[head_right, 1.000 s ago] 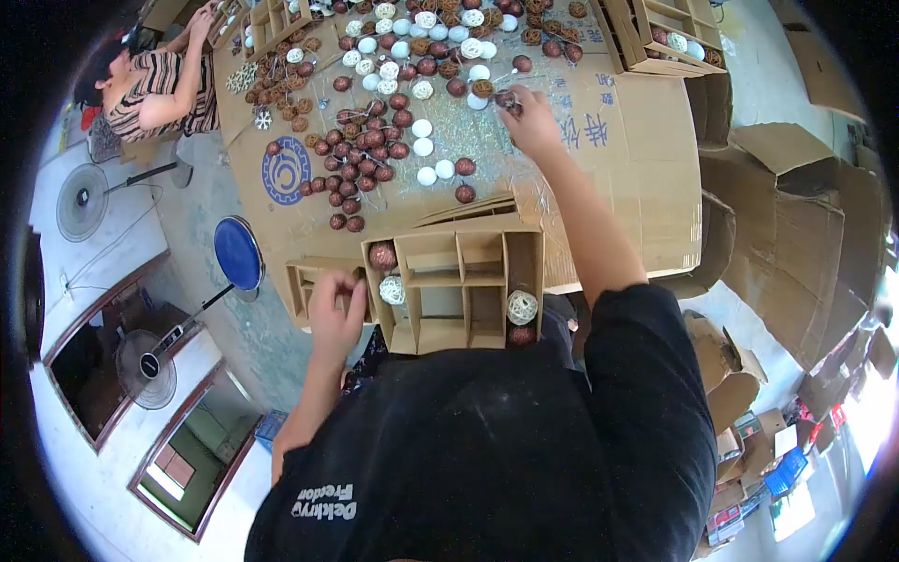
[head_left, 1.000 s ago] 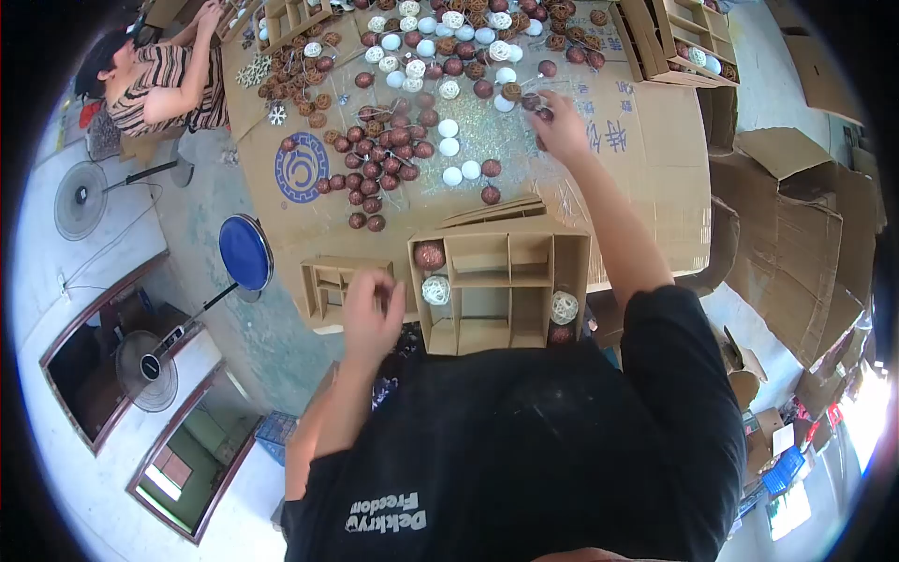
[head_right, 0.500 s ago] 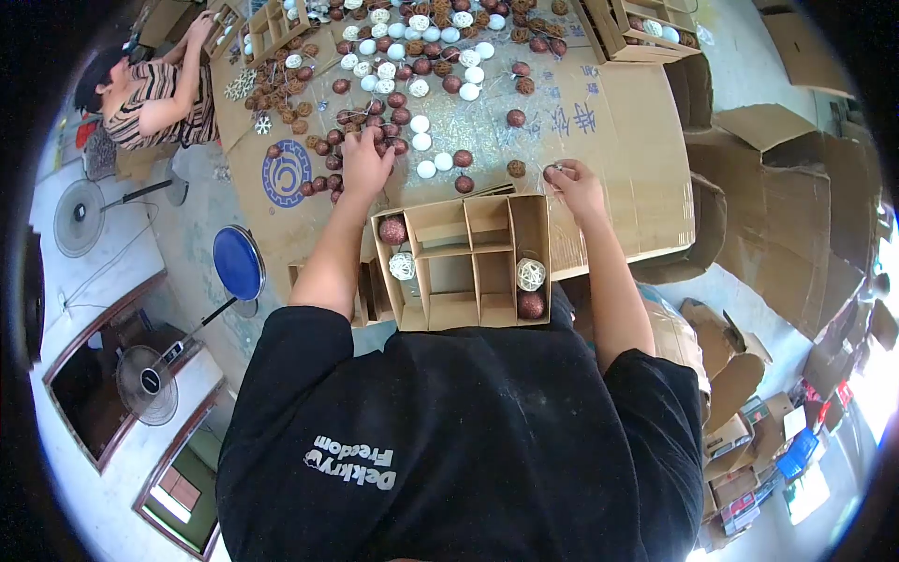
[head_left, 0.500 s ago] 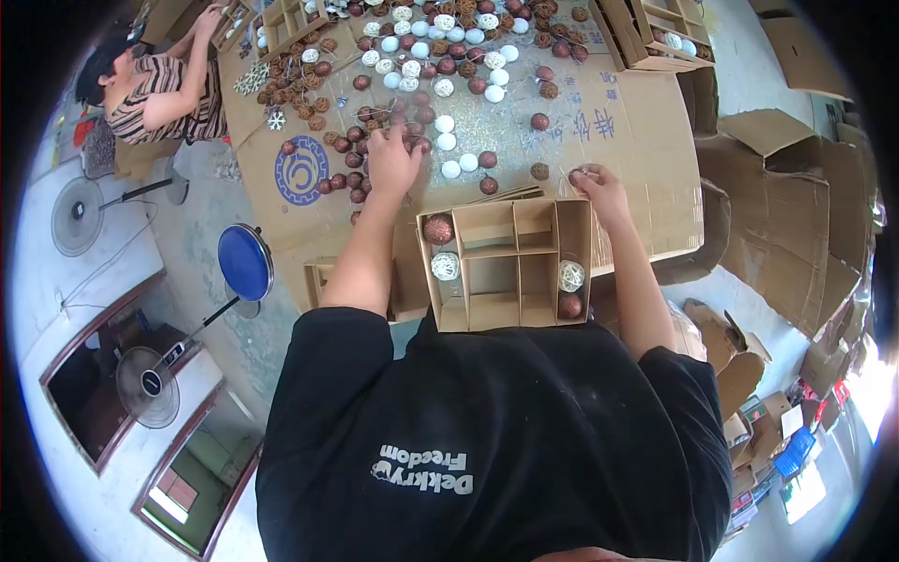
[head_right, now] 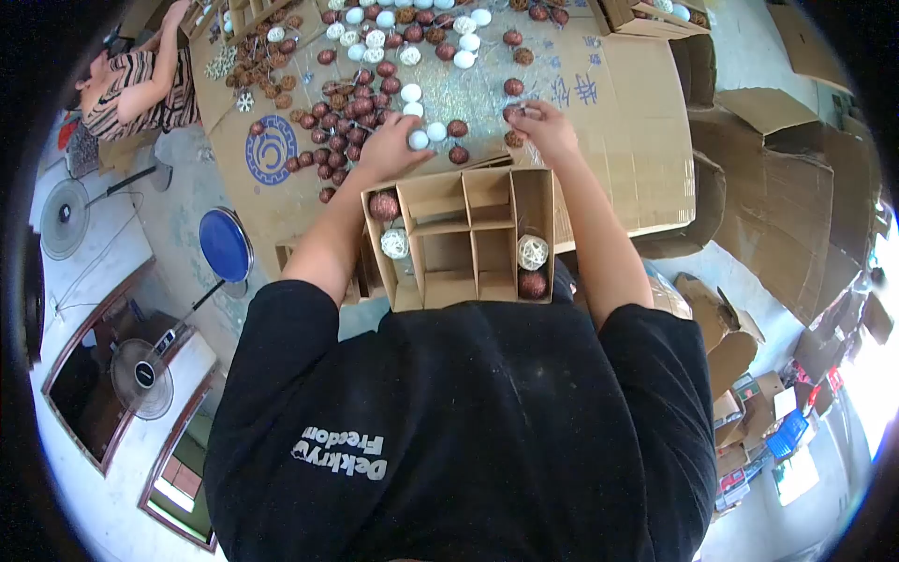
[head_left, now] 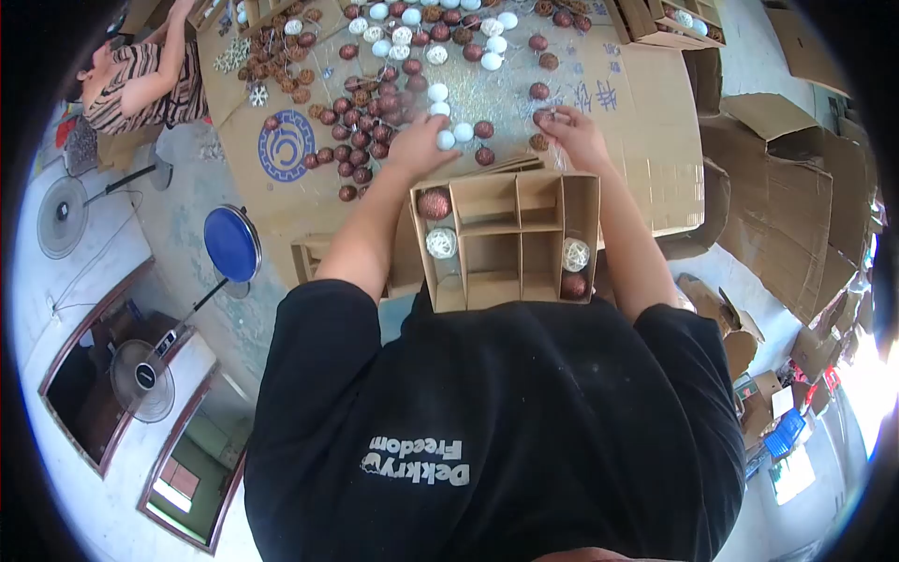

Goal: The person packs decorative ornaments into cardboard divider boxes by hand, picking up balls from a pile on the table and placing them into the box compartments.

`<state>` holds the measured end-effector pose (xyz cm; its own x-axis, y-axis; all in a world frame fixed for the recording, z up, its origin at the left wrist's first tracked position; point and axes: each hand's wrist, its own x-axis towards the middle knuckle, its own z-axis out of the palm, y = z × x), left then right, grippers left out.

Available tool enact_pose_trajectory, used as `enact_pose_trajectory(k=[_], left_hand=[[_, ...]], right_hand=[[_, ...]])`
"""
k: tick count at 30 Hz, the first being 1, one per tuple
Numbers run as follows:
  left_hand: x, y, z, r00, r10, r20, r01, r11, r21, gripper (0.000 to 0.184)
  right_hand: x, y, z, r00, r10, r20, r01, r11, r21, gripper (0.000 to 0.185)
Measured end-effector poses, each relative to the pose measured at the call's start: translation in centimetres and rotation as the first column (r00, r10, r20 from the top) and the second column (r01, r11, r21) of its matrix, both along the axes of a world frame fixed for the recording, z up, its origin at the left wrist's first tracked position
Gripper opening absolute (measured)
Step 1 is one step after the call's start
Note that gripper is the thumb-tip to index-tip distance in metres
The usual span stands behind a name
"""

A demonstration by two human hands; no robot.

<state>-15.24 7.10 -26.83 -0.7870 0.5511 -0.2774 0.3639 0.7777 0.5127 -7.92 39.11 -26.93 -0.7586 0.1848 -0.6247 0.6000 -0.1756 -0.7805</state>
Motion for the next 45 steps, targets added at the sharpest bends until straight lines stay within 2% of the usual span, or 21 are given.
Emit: enact_pose_trajectory(k=[5, 8, 9, 11, 13, 15, 17, 19, 20, 21, 22, 26, 28, 29, 31, 33, 35, 37, 39, 43, 45], left_hand=[[0.9, -0.4, -0.7, 0.998, 0.022, 0.056, -0.019, 0.998, -0.053, 0.049], [1.1, -1.1, 1.5, 0.955, 0.255, 0.149, -0.284, 0.932, 0.224, 0.039], [1.3, -1.9, 3.2, 0.955, 0.261, 0.143, -0.287, 0.932, 0.222, 0.039], [1.8, -4.7, 7.0, 0.761, 0.36, 0.54, -0.602, 0.701, 0.382, 0.039], [3.0, -7.4, 13.7, 0.739, 0.241, 0.629, -0.644, 0.529, 0.553, 0.038], [4.7, -9.2, 20.6, 0.724, -0.06, 0.688, -0.526, 0.597, 0.606, 0.034], [6.2, -9.5, 25.8, 0.656, -0.211, 0.725, -0.223, 0.863, 0.453, 0.036], [8.3, -5.4, 29.6, 0.71, -0.123, 0.694, -0.058, 0.971, 0.232, 0.034], [9.6, -4.4, 29.1, 0.713, -0.117, 0.691, -0.065, 0.971, 0.231, 0.034], [11.1, -3.8, 28.0, 0.885, -0.106, 0.454, -0.005, 0.972, 0.236, 0.037], [12.4, -3.6, 27.2, 0.979, -0.095, 0.179, 0.054, 0.974, 0.222, 0.04], [14.5, -3.2, 25.6, 0.997, 0.035, -0.066, -0.021, 0.977, 0.213, 0.039], [15.5, -3.3, 25.0, 0.99, 0.043, -0.138, -0.014, 0.978, 0.206, 0.041], [15.6, -3.2, 24.5, 0.975, 0.039, -0.219, 0.003, 0.983, 0.185, 0.042], [16.1, -2.8, 23.0, 0.962, 0.043, -0.269, 0.018, 0.975, 0.22, 0.04], [16.9, -2.4, 21.9, 0.957, 0.184, -0.223, -0.137, 0.967, 0.213, 0.037], [16.7, -2.0, 22.2, 0.965, 0.158, -0.211, -0.115, 0.972, 0.204, 0.034], [16.7, -2.0, 22.1, 0.963, 0.157, -0.22, -0.111, 0.972, 0.209, 0.036], [16.8, -2.1, 21.7, 0.97, 0.141, -0.199, -0.103, 0.977, 0.189, 0.037], [16.2, -2.0, 22.9, 0.984, 0.074, -0.159, -0.054, 0.991, 0.123, 0.037], [15.8, -2.3, 23.8, 0.992, 0.037, -0.123, -0.015, 0.985, 0.174, 0.036]], right_hand=[[0.4, -0.2, -0.2, 0.997, -0.001, -0.082, -0.013, 0.985, -0.17, 0.054], [0.8, -0.1, -1.2, 0.964, 0.261, -0.045, -0.216, 0.873, 0.437, 0.05], [0.6, -0.7, -0.6, 0.963, 0.266, -0.051, -0.218, 0.874, 0.435, 0.05], [-0.6, -2.1, 1.3, 0.891, 0.444, -0.096, -0.288, 0.715, 0.637, 0.044], [-2.5, -3.7, 2.3, 0.818, 0.547, -0.176, -0.313, 0.682, 0.661, 0.043], [-5.0, -5.5, 1.7, 0.471, 0.873, -0.13, -0.527, 0.396, 0.752, 0.044], [-6.4, -8.0, 0.9, 0.357, 0.92, -0.16, -0.505, 0.334, 0.796, 0.042], [-7.3, -10.0, 0.1, 0.227, 0.958, -0.174, -0.464, 0.264, 0.845, 0.04], [-7.7, -10.6, -0.3, 0.121, 0.992, -0.015, -0.468, 0.071, 0.881, 0.038], [-8.0, -10.9, -1.2, 0.017, 0.989, 0.15, -0.45, -0.127, 0.884, 0.037], [-8.0, -10.9, -2.1, -0.013, 0.987, 0.16, -0.429, -0.15, 0.891, 0.035], [-7.2, -8.3, -1.0, 0.093, 0.992, 0.091, -0.502, -0.032, 0.864, 0.034], [-6.4, -6.5, 0.0, 0.328, 0.938, -0.109, -0.529, 0.278, 0.802, 0.034], [-6.2, -5.6, 1.9, 0.336, 0.937, -0.098, -0.517, 0.27, 0.812, 0.034], [-4.3, -3.8, 8.8, 0.717, 0.626, -0.307, -0.272, 0.657, 0.703, 0.034], [-1.5, -2.1, 15.3, 0.779, 0.483, -0.399, 0.005, 0.632, 0.775, 0.036], [2.5, -1.3, 20.6, 0.772, 0.404, -0.49, 0.214, 0.561, 0.8, 0.037], [6.7, -1.8, 24.0, 0.723, 0.469, -0.508, 0.277, 0.477, 0.834, 0.041], [9.5, -2.9, 25.3, 0.587, 0.603, -0.54, 0.306, 0.452, 0.838, 0.038], [12.5, -5.7, 24.3, 0.739, 0.64, -0.208, -0.028, 0.338, 0.941, 0.033], [12.8, -5.7, 24.5, 0.76, 0.619, -0.198, -0.047, 0.356, 0.933, 0.032]])
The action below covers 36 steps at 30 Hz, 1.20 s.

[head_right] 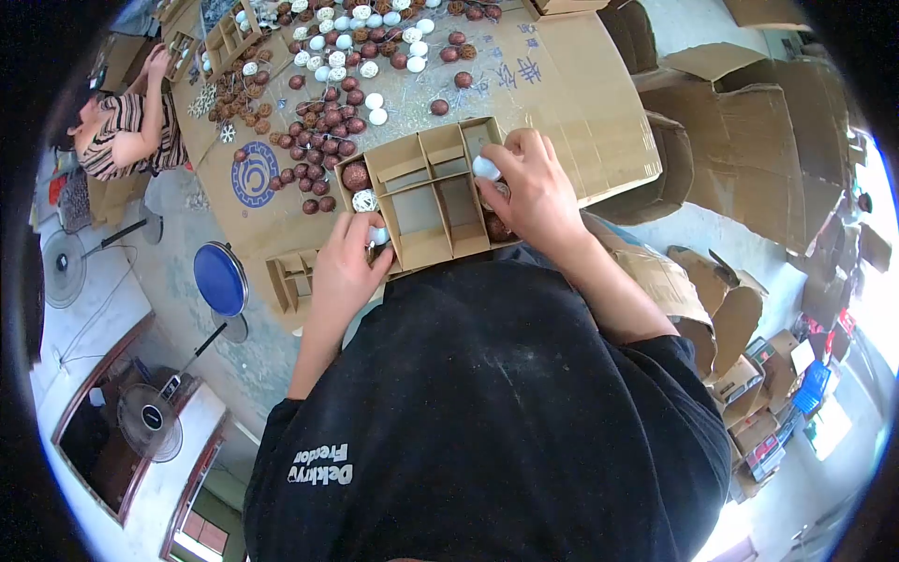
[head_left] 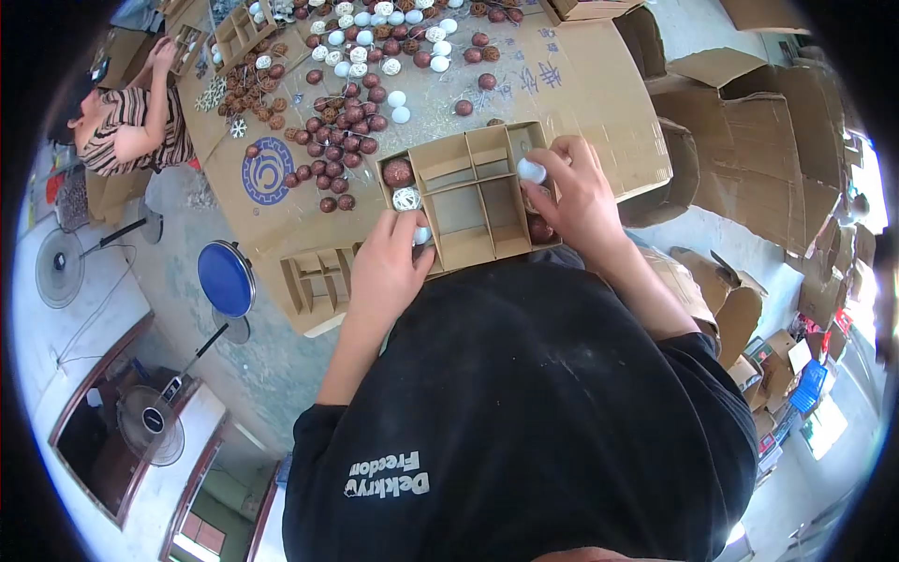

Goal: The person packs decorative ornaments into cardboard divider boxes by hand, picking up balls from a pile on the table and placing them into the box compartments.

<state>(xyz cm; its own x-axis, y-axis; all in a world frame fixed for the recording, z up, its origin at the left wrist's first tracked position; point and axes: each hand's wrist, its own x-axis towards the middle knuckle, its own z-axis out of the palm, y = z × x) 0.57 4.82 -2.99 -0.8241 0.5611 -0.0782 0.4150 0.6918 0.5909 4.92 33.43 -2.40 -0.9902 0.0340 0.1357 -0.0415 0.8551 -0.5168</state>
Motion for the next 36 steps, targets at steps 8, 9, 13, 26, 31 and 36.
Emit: enact_pose_trajectory(k=[8, 9, 13, 26, 31, 36], left_hand=[[-1.3, -1.9, 3.9, 0.976, 0.216, 0.004, -0.211, 0.951, 0.226, 0.022], [-2.2, -2.4, 3.3, 0.98, 0.166, -0.112, -0.137, 0.964, 0.229, 0.025], [-4.7, -2.7, 2.9, 0.972, -0.11, 0.206, 0.086, 0.989, 0.124, 0.035], [-1.8, 0.6, -0.8, 0.993, -0.082, 0.089, 0.096, 0.982, -0.165, 0.043], [-4.0, -1.0, 2.4, 0.953, -0.138, 0.269, 0.14, 0.99, 0.011, 0.041], [-13.7, -3.9, -1.6, 0.936, 0.252, 0.245, -0.31, 0.921, 0.235, 0.019]], right_hand=[[0.0, 1.0, 0.8, 0.979, 0.058, 0.198, -0.038, 0.994, -0.1, 0.033], [-0.2, 1.0, 0.9, 0.973, 0.066, 0.219, -0.045, 0.994, -0.103, 0.034], [-0.1, 0.9, 0.2, 0.982, 0.069, 0.175, -0.054, 0.995, -0.087, 0.032], [0.5, -0.5, -0.8, 0.98, 0.012, 0.199, -0.001, 0.999, -0.055, 0.033], [0.4, 0.0, -1.2, 0.959, 0.019, 0.283, 0.018, 0.992, -0.128, 0.037], [0.2, 0.9, -0.7, 0.995, -0.077, 0.065, 0.092, 0.958, -0.273, 0.046]])
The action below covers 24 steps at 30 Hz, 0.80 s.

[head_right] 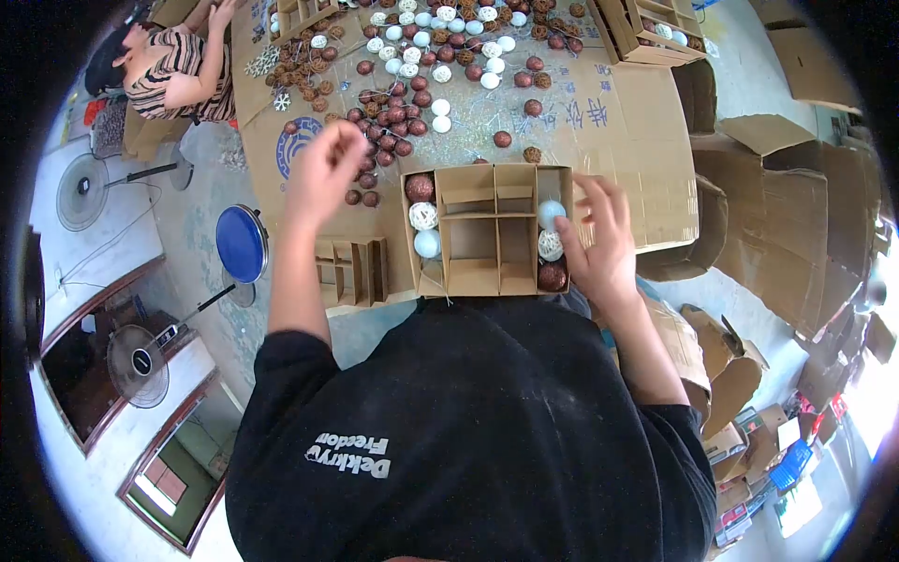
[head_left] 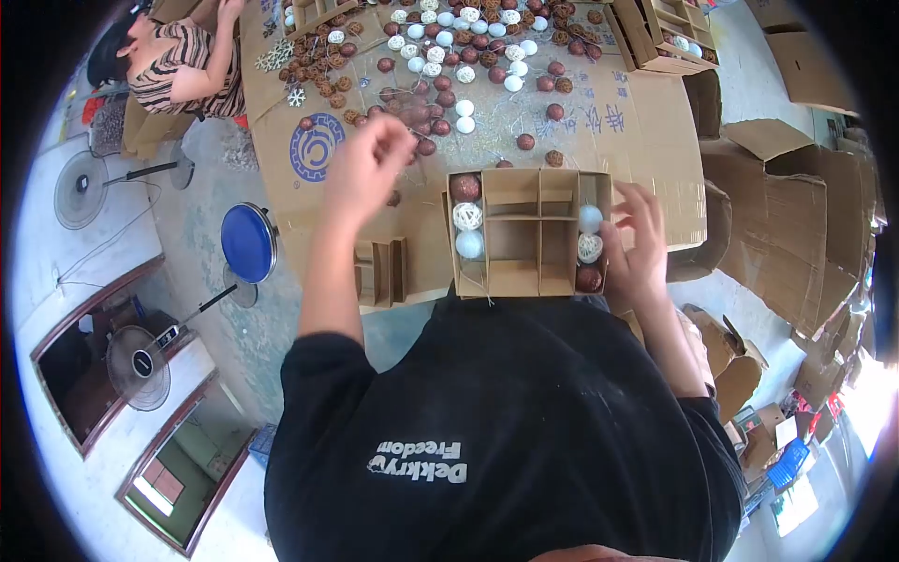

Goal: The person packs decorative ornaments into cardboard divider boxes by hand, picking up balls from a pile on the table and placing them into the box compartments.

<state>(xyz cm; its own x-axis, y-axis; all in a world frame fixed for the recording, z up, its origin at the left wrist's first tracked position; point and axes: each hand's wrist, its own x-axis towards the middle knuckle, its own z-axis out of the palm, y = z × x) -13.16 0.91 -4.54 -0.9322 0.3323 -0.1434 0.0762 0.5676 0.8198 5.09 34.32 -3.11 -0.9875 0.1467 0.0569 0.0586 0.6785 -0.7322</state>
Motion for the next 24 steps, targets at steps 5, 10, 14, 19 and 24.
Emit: enact_pose_trajectory(k=[5, 10, 14, 19, 24], left_hand=[[-12.1, -1.9, -20.5, 1.0, -0.022, -0.008, 0.013, 0.81, -0.586, 0.035], [-13.2, -0.2, -23.6, 0.993, 0.015, -0.113, -0.084, 0.767, -0.636, 0.062], [-14.9, -0.2, -24.7, 0.984, -0.11, -0.142, -0.02, 0.721, -0.693, 0.063], [-16.5, -0.2, -24.9, 0.982, -0.154, -0.11, 0.034, 0.717, -0.696, 0.054], [-15.2, 0.6, -13.6, 0.98, 0.17, -0.099, -0.188, 0.957, -0.219, 0.042]], right_hand=[[-0.6, 2.2, -0.2, 0.994, -0.107, -0.001, 0.107, 0.993, -0.049, 0.046], [-0.5, 3.8, -0.3, 0.981, -0.173, 0.084, 0.176, 0.984, -0.028, 0.045], [-0.5, 4.3, -0.9, 0.957, -0.252, 0.142, 0.255, 0.967, -0.001, 0.044], [-2.5, 3.7, -0.5, 0.982, -0.176, 0.075, 0.171, 0.983, 0.069, 0.043], [-4.8, 8.3, 2.2, 0.922, -0.386, -0.013, 0.384, 0.912, 0.14, 0.029]])
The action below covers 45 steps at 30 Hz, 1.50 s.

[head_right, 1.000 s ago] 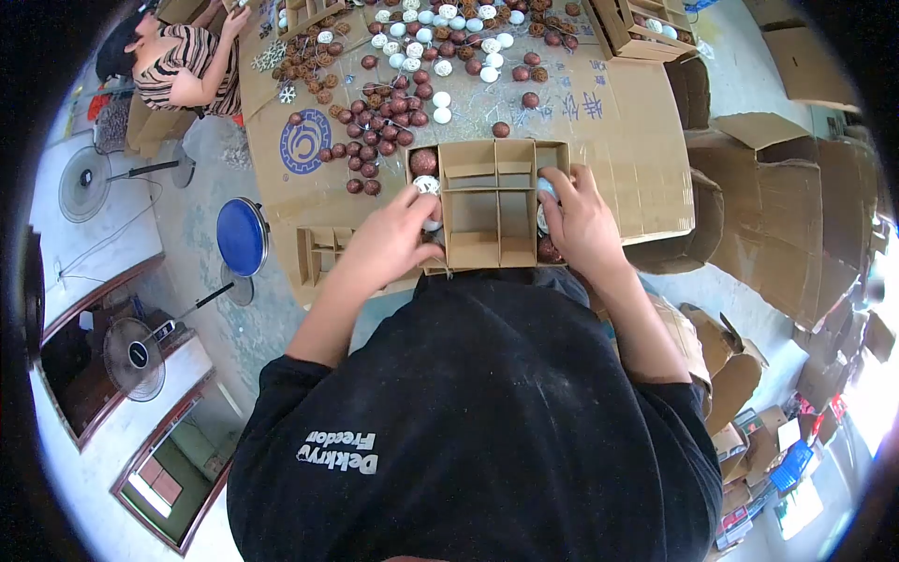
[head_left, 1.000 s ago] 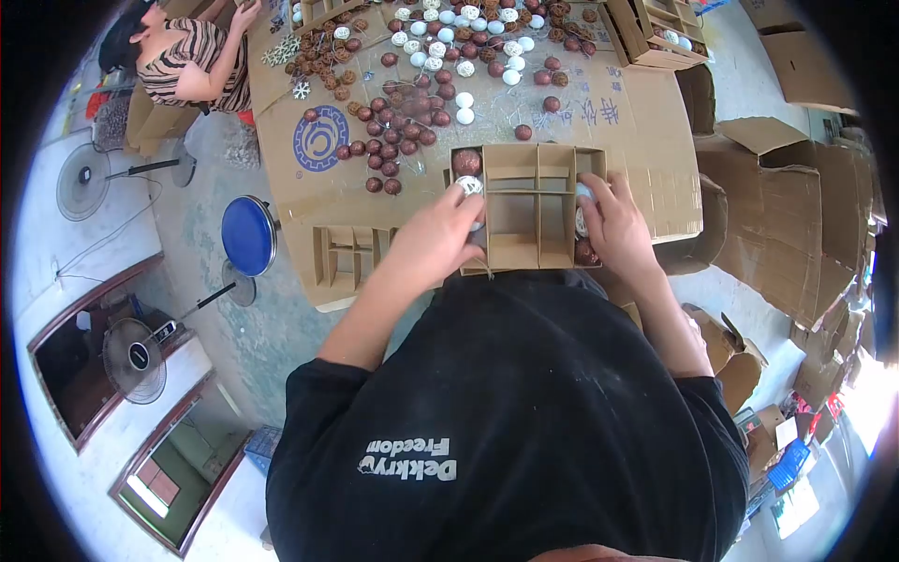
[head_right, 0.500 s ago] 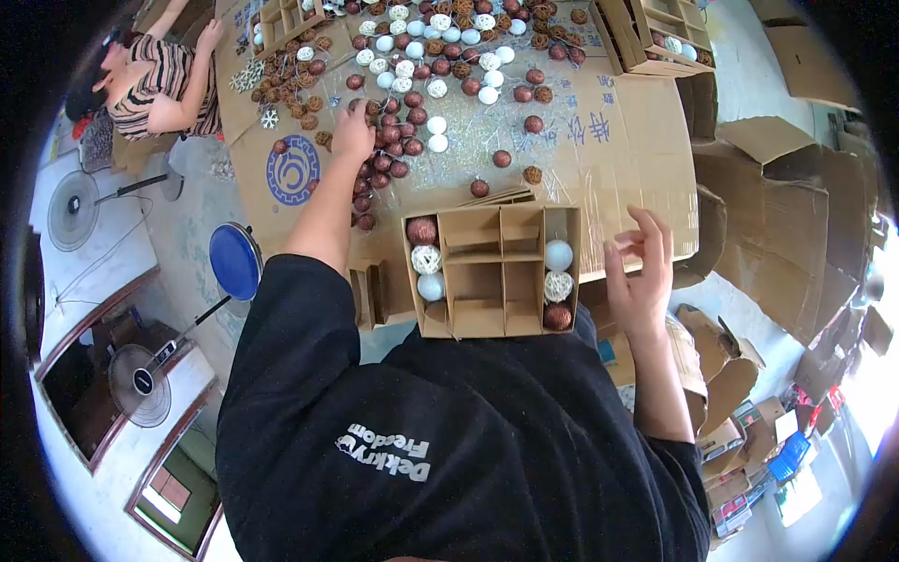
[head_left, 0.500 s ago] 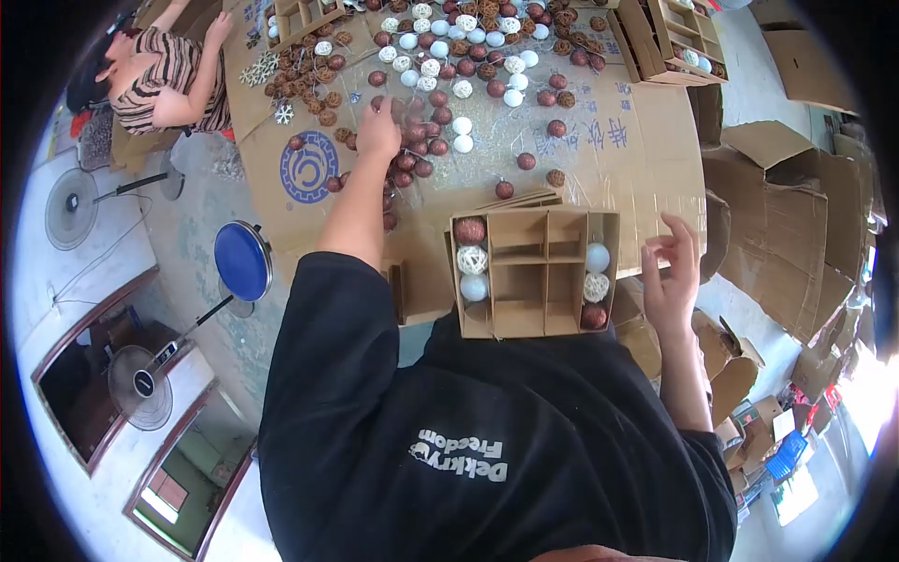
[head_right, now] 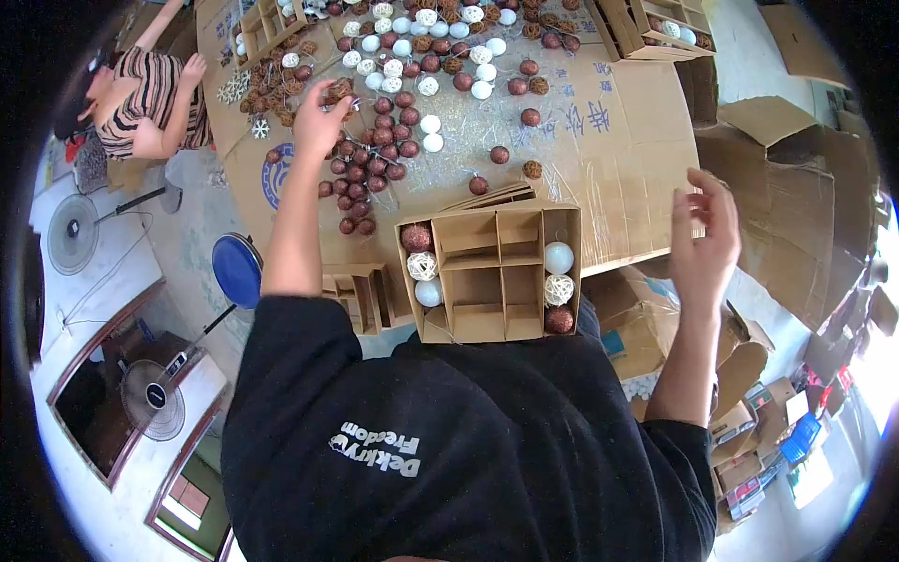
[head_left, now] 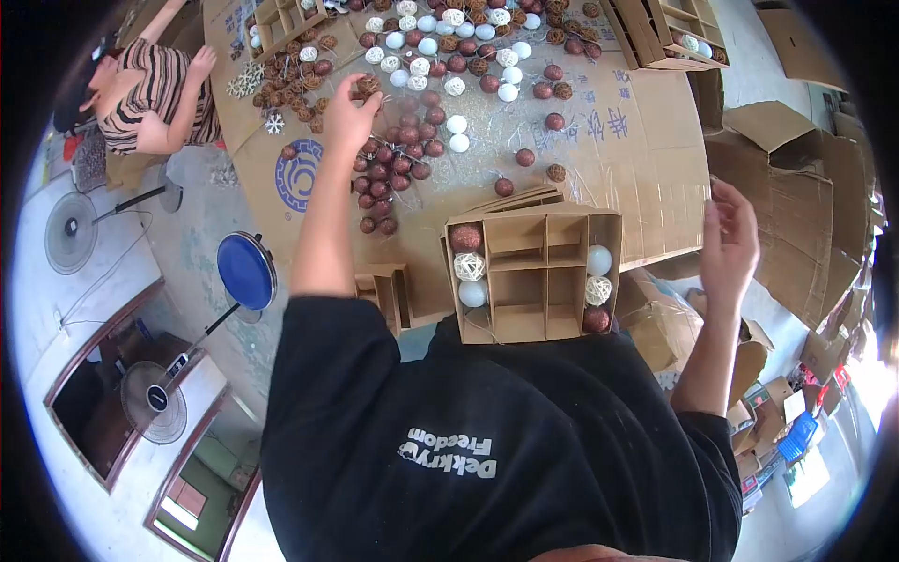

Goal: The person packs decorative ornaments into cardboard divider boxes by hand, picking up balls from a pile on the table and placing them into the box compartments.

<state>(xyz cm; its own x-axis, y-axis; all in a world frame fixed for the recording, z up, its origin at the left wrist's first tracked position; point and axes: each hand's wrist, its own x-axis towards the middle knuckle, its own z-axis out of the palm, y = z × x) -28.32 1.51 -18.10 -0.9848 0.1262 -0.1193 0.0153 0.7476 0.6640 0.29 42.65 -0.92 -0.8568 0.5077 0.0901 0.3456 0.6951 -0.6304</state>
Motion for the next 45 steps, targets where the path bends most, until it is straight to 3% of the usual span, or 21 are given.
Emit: enact_pose_trajectory(k=[2, 4, 6, 8, 10, 13, 14, 16, 17, 19, 22, 24, 26, 27, 29, 31, 34, 36, 40, 42, 45], left_hand=[[3.4, 1.0, 6.9, 0.996, -0.019, 0.082, -0.013, 0.924, 0.381, 0.048], [9.3, 3.5, 14.8, 0.99, -0.135, -0.037, 0.139, 0.919, 0.37, 0.049], [15.4, 5.7, 19.4, 0.961, -0.253, -0.116, 0.278, 0.865, 0.417, 0.049], [19.9, 7.0, 21.4, 0.897, -0.391, -0.207, 0.441, 0.822, 0.36, 0.055], [23.7, 6.6, 19.6, 0.911, -0.411, -0.041, 0.374, 0.778, 0.504, 0.068], [27.0, 5.4, 18.5, 0.965, -0.261, 0.002, 0.204, 0.757, 0.621, 0.067], [27.8, 4.7, 18.6, 0.978, -0.185, 0.099, 0.072, 0.736, 0.673, 0.065], [28.1, 2.1, 19.2, 0.976, -0.192, 0.102, 0.113, 0.848, 0.517, 0.062], [28.3, 1.2, 18.9, 0.977, -0.164, 0.137, 0.061, 0.829, 0.555, 0.06], [29.0, -0.2, 17.7, 0.976, -0.14, 0.164, 0.015, 0.803, 0.596, 0.059], [29.7, -1.0, 16.4, 0.973, -0.121, 0.195, -0.058, 0.69, 0.722, 0.056], [30.3, -1.0, 16.3, 0.987, -0.121, 0.106, 0.029, 0.783, 0.622, 0.052], [30.6, -0.5, 16.4, 0.993, -0.11, 0.037, 0.073, 0.836, 0.543, 0.05], [30.7, -0.2, 16.4, 0.994, -0.111, -0.027, 0.111, 0.884, 0.455, 0.049], [30.9, 1.0, 16.3, 0.995, -0.078, -0.054, 0.095, 0.843, 0.53, 0.048], [30.9, 1.5, 15.0, 0.991, -0.07, -0.11, 0.125, 0.745, 0.655, 0.047], [31.0, 1.8, 14.8, 0.978, -0.154, -0.141, 0.207, 0.792, 0.575, 0.044], [31.5, 2.4, 14.2, 0.995, -0.081, -0.064, 0.103, 0.762, 0.639, 0.037], [31.3, 2.4, 14.7, 0.937, -0.23, -0.265, 0.304, 0.908, 0.289, 0.037], [31.3, 2.6, 15.1, 0.851, -0.39, -0.353, 0.401, 0.915, -0.043, 0.04], [31.3, 2.4, 15.0, 0.898, -0.37, -0.24, 0.4, 0.912, 0.092, 0.038]], right_hand=[[-1.0, -0.2, 1.6, 0.999, -0.037, -0.02, 0.037, 0.999, 0.005, 0.027], [-1.5, -2.5, 2.9, 0.995, 0.054, -0.089, -0.072, 0.974, -0.216, 0.032], [-2.6, -7.3, 5.2, 0.953, 0.282, -0.113, -0.3, 0.933, -0.199, 0.04], [-2.7, -11.8, 6.0, 0.851, 0.484, -0.204, -0.526, 0.783, -0.331, 0.048], [-2.3, -14.5, 4.4, 0.733, 0.616, -0.287, -0.673, 0.718, -0.178, 0.056], [-1.6, -13.3, 4.1, 0.762, 0.577, -0.293, -0.627, 0.77, -0.115, 0.056], [-0.8, -12.8, 4.2, 0.878, 0.401, -0.262, -0.468, 0.836, -0.287, 0.051], [-0.8, -11.1, 5.2, 0.969, 0.237, -0.063, -0.245, 0.931, -0.27, 0.045], [-0.5, -10.0, 4.7, 0.97, 0.237, -0.055, -0.243, 0.934, -0.262, 0.045], [0.3, -8.4, 3.3, 0.881, 0.366, 0.298, -0.403, 0.913, 0.069, 0.051], [1.8, -9.0, 1.5, 0.805, 0.36, 0.471, -0.441, 0.895, 0.069, 0.058], [2.2, -9.8, 2.7, 0.801, 0.332, 0.498, -0.399, 0.916, 0.032, 0.057], [2.9, -10.0, 2.4, 0.941, 0.273, 0.2, -0.306, 0.939, 0.158, 0.054], [3.0, -9.8, 2.2, 0.941, 0.276, 0.197, -0.308, 0.938, 0.159, 0.054], [3.3, -8.9, 1.1, 0.882, 0.463, 0.084, -0.47, 0.876, 0.109, 0.044], [3.3, -8.4, -0.5, 0.887, 0.458, 0.062, -0.462, 0.884, 0.072, 0.038], [2.6, -8.3, -1.7, 0.903, 0.429, -0.019, -0.427, 0.902, 0.068, 0.027], [2.2, -8.7, -2.1, 0.911, 0.405, -0.08, -0.398, 0.913, 0.084, 0.024], [1.1, -9.2, -2.3, 0.937, 0.336, -0.096, -0.326, 0.939, 0.111, 0.028], [0.8, -9.2, -2.6, 0.945, 0.307, -0.11, -0.292, 0.947, 0.134, 0.029], [0.5, -8.9, -3.4, 0.938, 0.319, -0.137, -0.297, 0.942, 0.157, 0.032]])
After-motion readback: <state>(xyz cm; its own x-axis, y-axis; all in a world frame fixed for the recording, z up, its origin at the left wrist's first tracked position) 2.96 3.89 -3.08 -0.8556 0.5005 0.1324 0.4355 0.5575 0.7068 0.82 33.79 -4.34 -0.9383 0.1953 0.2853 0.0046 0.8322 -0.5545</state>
